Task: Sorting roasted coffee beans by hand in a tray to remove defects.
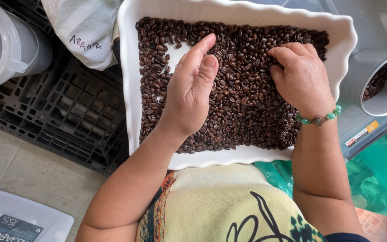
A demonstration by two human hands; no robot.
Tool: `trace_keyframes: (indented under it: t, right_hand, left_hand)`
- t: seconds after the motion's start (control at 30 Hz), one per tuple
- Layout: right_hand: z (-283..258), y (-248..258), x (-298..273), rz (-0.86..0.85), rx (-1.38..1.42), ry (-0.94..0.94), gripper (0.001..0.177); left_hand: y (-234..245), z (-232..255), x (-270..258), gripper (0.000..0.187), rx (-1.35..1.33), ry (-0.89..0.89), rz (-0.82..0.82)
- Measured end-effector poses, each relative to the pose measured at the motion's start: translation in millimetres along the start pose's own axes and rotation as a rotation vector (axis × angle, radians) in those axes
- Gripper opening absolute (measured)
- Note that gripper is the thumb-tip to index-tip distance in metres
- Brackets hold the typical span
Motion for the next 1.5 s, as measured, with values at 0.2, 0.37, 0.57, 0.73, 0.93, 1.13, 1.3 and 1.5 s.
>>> trace_keyframes:
  t: [0.2, 0.37, 0.57, 0.73, 0.93, 1.13, 1.3, 1.5]
  right_hand:
    - [3.5, -4.4, -1.0, -0.054, 0.056, -0.031, 0.036]
    - [3.8, -5.1, -0.5, -0.051, 0.042, -0.028, 0.035]
    - [6.3, -6.9, -0.5, -0.077, 0.057, -0.043, 0.037]
    - [8.6, -10.3, -1.9, -0.052, 0.057, -0.036, 0.036]
    - [8.4, -10.1, -3.1, -0.052, 0.063, -0.030, 0.038]
    - [15.4, -15.8, -6.3, -0.018, 0.069, 0.014, 0.041]
    - [17.5, -15.4, -8.1, -0.012, 0.137, 0.012, 0.038]
    - [17.2, -16.2, -6.3, -0.020, 0.071, -0.005, 0.040]
  left_hand:
    - [15.2, 3.5, -10.2, 0.070, 0.133, -0.067, 0.004]
    - [39.2, -17.2, -14.4, 0.068, 0.377, 0.039, 0.168]
    - [28.8, -25.2, -2.4, 0.086, 0.091, 0.114, 0.209]
    - [5.3, -31.3, -2.1, 0.094, -0.158, 0.264, 0.165]
    - [-45.9, -21.5, 6.5, 0.066, -0.211, 0.410, 0.119]
    - [-91.2, -34.4, 5.7, 0.085, -0.087, 0.250, -0.035]
    - [-76.4, -18.2, -1.9, 0.066, 0.073, 0.125, -0.192]
    - [-13.7, 1.4, 15.3, 0.036, 0.229, -0.124, -0.156]
Point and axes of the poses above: each hand's wrist, its own x-axis towards the middle knuckle, its own y-axis out of the back of the hand, z = x × y, the point moved 3 cm from there along x, towards the middle knuckle, and after that the axes turned 14 degrees about -x, right-handed, at the moved point
